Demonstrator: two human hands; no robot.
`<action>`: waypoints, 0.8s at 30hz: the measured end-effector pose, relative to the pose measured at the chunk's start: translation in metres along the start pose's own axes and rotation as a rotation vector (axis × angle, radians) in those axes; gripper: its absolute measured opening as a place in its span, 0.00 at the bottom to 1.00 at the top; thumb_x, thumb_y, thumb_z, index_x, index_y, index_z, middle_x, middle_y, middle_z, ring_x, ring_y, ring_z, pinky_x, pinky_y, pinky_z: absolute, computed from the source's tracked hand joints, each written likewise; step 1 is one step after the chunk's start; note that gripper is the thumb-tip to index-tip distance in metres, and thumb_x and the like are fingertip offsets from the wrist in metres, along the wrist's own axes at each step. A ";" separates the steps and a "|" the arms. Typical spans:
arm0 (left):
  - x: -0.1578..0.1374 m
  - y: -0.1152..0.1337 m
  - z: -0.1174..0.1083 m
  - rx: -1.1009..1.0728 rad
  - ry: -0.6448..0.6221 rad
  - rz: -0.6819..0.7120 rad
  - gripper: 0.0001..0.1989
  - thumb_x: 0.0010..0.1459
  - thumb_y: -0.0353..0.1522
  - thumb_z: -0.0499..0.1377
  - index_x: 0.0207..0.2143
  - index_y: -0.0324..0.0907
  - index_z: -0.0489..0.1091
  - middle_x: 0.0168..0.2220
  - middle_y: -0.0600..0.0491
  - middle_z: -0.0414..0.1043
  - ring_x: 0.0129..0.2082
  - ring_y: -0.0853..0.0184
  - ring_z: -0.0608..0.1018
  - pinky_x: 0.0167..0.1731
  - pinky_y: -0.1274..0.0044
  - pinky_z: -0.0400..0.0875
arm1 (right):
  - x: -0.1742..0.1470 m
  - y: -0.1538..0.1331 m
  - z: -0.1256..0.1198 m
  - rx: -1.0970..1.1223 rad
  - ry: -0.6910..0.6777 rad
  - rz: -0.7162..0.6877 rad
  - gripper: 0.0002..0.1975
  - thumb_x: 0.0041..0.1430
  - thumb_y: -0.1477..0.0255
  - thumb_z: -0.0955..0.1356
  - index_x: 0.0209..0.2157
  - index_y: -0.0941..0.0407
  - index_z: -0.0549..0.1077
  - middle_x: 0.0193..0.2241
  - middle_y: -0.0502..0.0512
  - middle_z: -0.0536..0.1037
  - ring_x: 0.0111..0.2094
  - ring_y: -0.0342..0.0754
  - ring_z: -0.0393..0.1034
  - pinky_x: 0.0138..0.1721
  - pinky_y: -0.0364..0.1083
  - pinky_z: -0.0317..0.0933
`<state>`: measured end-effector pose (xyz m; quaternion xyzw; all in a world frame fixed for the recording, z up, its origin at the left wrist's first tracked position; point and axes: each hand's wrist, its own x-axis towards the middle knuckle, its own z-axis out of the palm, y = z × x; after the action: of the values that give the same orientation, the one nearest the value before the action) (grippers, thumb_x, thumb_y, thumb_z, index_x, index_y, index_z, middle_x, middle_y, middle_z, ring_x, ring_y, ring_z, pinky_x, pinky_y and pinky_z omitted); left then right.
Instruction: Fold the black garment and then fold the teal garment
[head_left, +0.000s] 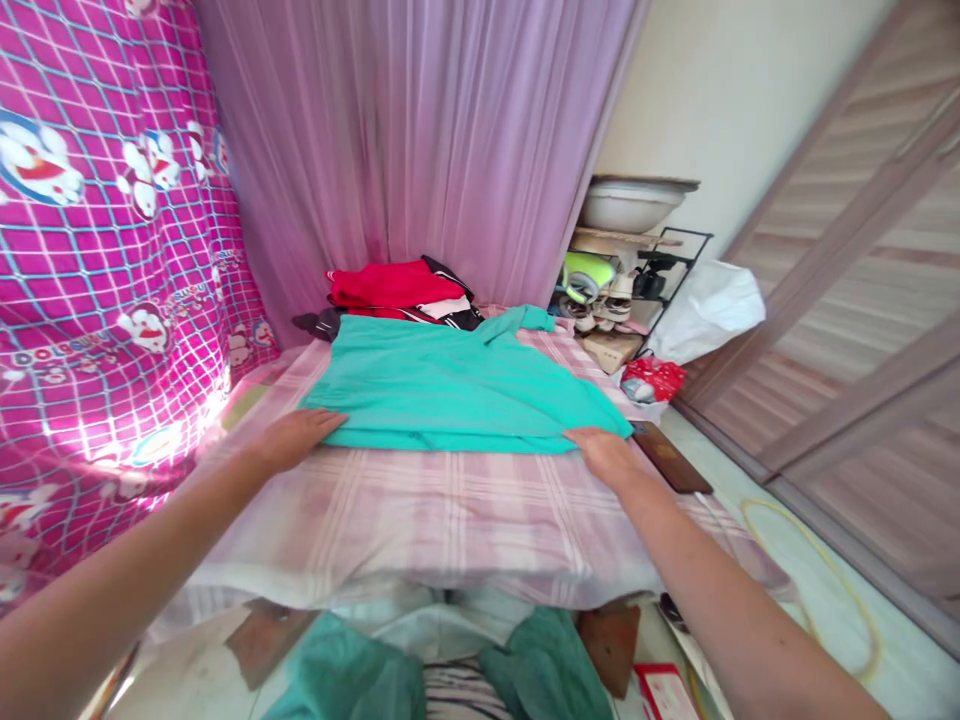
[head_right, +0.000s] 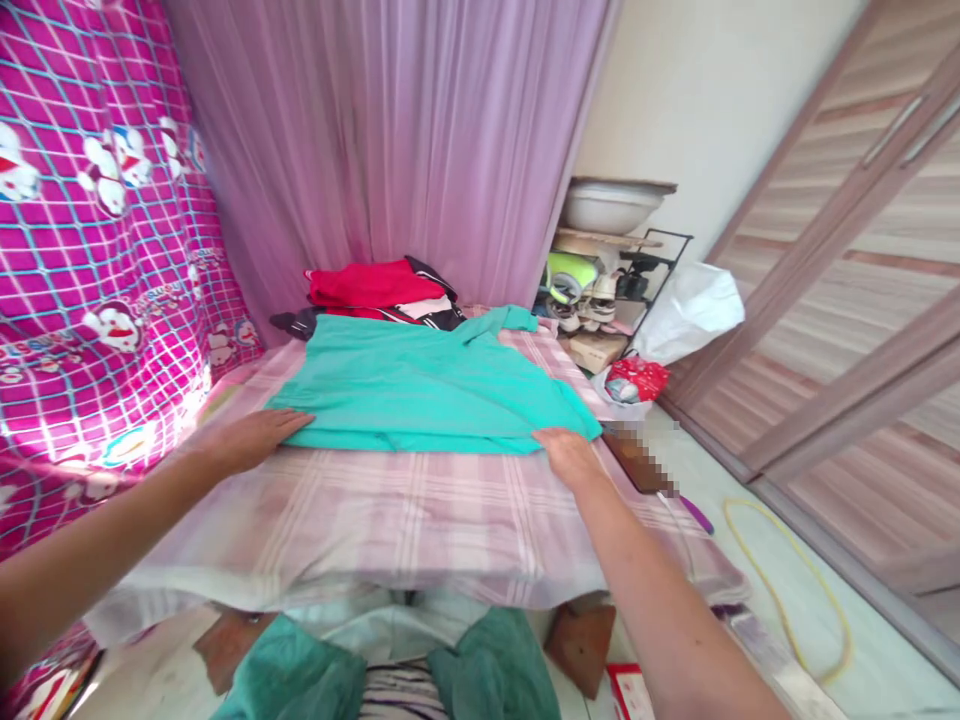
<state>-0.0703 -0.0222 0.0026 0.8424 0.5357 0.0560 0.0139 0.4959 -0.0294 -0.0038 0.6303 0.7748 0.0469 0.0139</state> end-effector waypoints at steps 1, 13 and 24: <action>-0.002 0.003 -0.002 -0.015 0.020 -0.024 0.27 0.56 0.33 0.47 0.56 0.39 0.69 0.56 0.49 0.73 0.55 0.62 0.73 0.58 0.67 0.61 | 0.000 0.000 -0.001 0.000 -0.009 0.006 0.27 0.58 0.85 0.60 0.53 0.52 0.75 0.54 0.53 0.76 0.54 0.48 0.70 0.58 0.48 0.60; -0.032 -0.008 0.014 -0.092 0.091 -0.077 0.27 0.57 0.34 0.44 0.55 0.41 0.70 0.55 0.51 0.73 0.57 0.61 0.70 0.60 0.65 0.60 | -0.033 0.009 0.035 -0.025 0.153 -0.108 0.28 0.57 0.87 0.58 0.55 0.56 0.74 0.55 0.58 0.75 0.56 0.52 0.69 0.58 0.52 0.62; -0.041 -0.006 0.009 -0.117 0.257 -0.012 0.22 0.53 0.33 0.47 0.48 0.50 0.70 0.53 0.58 0.74 0.57 0.62 0.70 0.58 0.62 0.62 | -0.037 0.021 0.047 0.094 0.379 -0.119 0.31 0.51 0.85 0.60 0.57 0.56 0.70 0.55 0.60 0.74 0.55 0.53 0.70 0.56 0.54 0.65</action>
<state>-0.0921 -0.0559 -0.0097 0.8229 0.5338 0.1945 -0.0056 0.5279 -0.0592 -0.0502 0.5632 0.8008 0.1275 -0.1589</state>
